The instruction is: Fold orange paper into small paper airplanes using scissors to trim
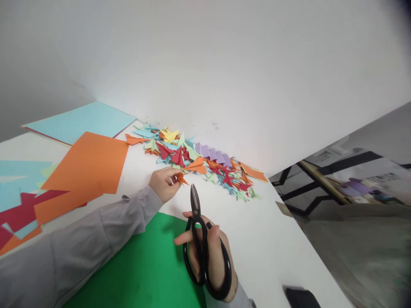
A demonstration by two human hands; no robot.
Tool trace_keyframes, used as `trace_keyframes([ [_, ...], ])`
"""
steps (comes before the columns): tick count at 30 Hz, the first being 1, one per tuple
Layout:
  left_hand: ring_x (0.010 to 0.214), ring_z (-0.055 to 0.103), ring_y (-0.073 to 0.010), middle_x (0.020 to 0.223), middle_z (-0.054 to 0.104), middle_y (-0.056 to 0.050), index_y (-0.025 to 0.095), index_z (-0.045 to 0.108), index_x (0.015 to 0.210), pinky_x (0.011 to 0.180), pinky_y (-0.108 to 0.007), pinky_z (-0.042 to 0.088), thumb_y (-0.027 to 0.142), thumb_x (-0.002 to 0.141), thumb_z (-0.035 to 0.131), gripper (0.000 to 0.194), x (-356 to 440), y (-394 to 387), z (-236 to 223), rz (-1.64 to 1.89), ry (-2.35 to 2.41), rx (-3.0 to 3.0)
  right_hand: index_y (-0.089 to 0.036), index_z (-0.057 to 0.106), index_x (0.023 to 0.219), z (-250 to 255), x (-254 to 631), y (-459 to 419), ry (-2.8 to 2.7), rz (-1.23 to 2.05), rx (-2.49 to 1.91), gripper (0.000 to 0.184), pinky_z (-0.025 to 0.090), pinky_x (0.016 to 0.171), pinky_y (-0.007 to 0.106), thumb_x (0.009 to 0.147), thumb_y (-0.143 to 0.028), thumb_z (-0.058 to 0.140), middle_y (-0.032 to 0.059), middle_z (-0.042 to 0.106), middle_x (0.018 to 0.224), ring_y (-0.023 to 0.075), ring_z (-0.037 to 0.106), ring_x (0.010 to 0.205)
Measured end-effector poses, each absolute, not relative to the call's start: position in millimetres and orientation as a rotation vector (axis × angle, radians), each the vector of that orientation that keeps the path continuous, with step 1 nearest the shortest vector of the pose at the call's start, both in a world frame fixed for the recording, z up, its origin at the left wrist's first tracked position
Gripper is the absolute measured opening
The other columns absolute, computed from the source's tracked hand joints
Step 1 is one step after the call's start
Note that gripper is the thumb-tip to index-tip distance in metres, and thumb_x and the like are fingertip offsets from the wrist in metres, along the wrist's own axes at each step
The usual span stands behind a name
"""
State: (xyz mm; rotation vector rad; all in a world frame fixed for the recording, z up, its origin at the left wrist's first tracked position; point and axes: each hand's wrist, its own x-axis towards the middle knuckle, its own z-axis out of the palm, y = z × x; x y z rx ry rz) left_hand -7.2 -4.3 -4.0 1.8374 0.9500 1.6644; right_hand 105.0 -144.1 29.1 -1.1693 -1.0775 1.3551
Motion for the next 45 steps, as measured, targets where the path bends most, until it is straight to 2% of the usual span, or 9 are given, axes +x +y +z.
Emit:
trace_keyframes([
  [3, 0.043, 0.042, -0.0034, 0.061, 0.056, 0.001, 0.012, 0.066, 0.075, 0.04, -0.014, 0.037, 0.004, 0.059, 0.053, 0.023, -8.5, -5.7, -2.3, 1.666, 0.946, 1.873, -0.017, 0.049, 0.108, 26.1, 107.4, -143.7, -1.012, 1.462, -1.102, 0.067, 0.034, 0.025, 0.017, 0.072, -0.072, 0.039, 0.0104, 0.069, 0.074, 0.007, 0.047, 0.028],
  [6, 0.043, 0.04, -0.0041, 0.057, 0.051, 0.002, 0.012, 0.066, 0.075, 0.04, -0.015, 0.034, 0.004, 0.057, 0.053, 0.023, -9.8, -6.7, -1.3, 1.67, 0.937, 1.893, -0.018, 0.049, 0.107, 28.4, 108.9, -142.8, -0.924, 1.562, -1.016, 0.073, 0.051, 0.045, 0.027, 0.063, -0.077, 0.045, 0.0128, 0.069, 0.089, 0.0168, 0.064, 0.052],
  [8, 0.044, 0.039, -0.0048, 0.055, 0.049, 0.003, 0.011, 0.066, 0.076, 0.04, -0.016, 0.032, 0.004, 0.057, 0.053, 0.024, -10.5, -7.4, -0.6, 1.658, 0.937, 1.899, -0.018, 0.051, 0.105, 31.4, 108.5, -142.6, -0.893, 1.626, -1.014, 0.072, 0.053, 0.055, 0.031, 0.062, -0.076, 0.046, 0.0118, 0.068, 0.09, 0.0193, 0.066, 0.061],
  [12, 0.044, 0.036, -0.0051, 0.053, 0.044, 0.004, 0.009, 0.068, 0.079, 0.042, -0.018, 0.031, 0.004, 0.057, 0.053, 0.026, -11.8, -8.8, 1.6, 1.579, 0.928, 1.916, -0.016, 0.053, 0.103, 32.9, 107.0, -141.8, -0.974, 1.572, -1.15, 0.061, 0.043, 0.037, 0.023, 0.072, -0.068, 0.045, 0.0058, 0.065, 0.073, 0.0118, 0.057, 0.04],
  [14, 0.045, 0.036, -0.0053, 0.054, 0.045, 0.004, 0.009, 0.068, 0.083, 0.043, -0.018, 0.032, 0.004, 0.058, 0.053, 0.029, -11.8, -9.2, 2.0, 1.517, 0.912, 1.912, -0.014, 0.054, 0.102, 31.1, 107.5, -140.6, -1.021, 1.505, -1.207, 0.058, 0.037, 0.033, 0.02, 0.074, -0.064, 0.046, 0.0026, 0.062, 0.066, 0.009, 0.051, 0.035],
  [19, 0.049, 0.039, -0.0063, 0.06, 0.05, 0.001, 0.009, 0.068, 0.087, 0.046, -0.019, 0.033, 0.005, 0.06, 0.055, 0.031, -9.6, -8.3, -2.0, 1.415, 0.873, 1.849, -0.013, 0.052, 0.103, 27.2, 110.3, -137.0, -1.108, 1.494, -1.203, 0.054, 0.034, 0.032, 0.019, 0.077, -0.06, 0.045, 0.0003, 0.058, 0.063, 0.007, 0.048, 0.033],
  [29, 0.045, 0.034, -0.0051, 0.055, 0.046, 0.004, 0.013, 0.07, 0.084, 0.043, -0.019, 0.029, 0.002, 0.059, 0.06, 0.029, -8.0, -11.6, -1.4, 1.384, 0.879, 1.918, -0.013, 0.053, 0.103, 29.1, 108.1, -138.7, -1.173, 1.493, -1.185, 0.051, 0.03, 0.031, 0.017, 0.079, -0.057, 0.045, -0.0011, 0.056, 0.062, 0.0045, 0.043, 0.032],
  [39, 0.046, 0.037, -0.0064, 0.052, 0.048, 0.004, 0.014, 0.07, 0.084, 0.045, -0.02, 0.032, 0.005, 0.062, 0.061, 0.025, -8.1, -12.0, -0.4, 1.391, 0.922, 1.982, -0.012, 0.052, 0.107, 28.6, 107.6, -138.9, -1.15, 1.514, -1.205, 0.055, 0.03, 0.031, 0.017, 0.079, -0.058, 0.045, -0.0016, 0.056, 0.061, 0.0044, 0.043, 0.032],
  [45, 0.046, 0.04, -0.0064, 0.056, 0.053, 0.003, 0.013, 0.07, 0.082, 0.045, -0.019, 0.034, 0.0, 0.059, 0.058, 0.028, -7.7, -12.7, -0.7, 1.42, 0.913, 2.023, -0.012, 0.052, 0.105, 27.4, 107.6, -138.0, -1.124, 1.521, -1.209, 0.055, 0.031, 0.029, 0.016, 0.078, -0.06, 0.045, -0.0016, 0.056, 0.06, 0.0047, 0.043, 0.031],
])
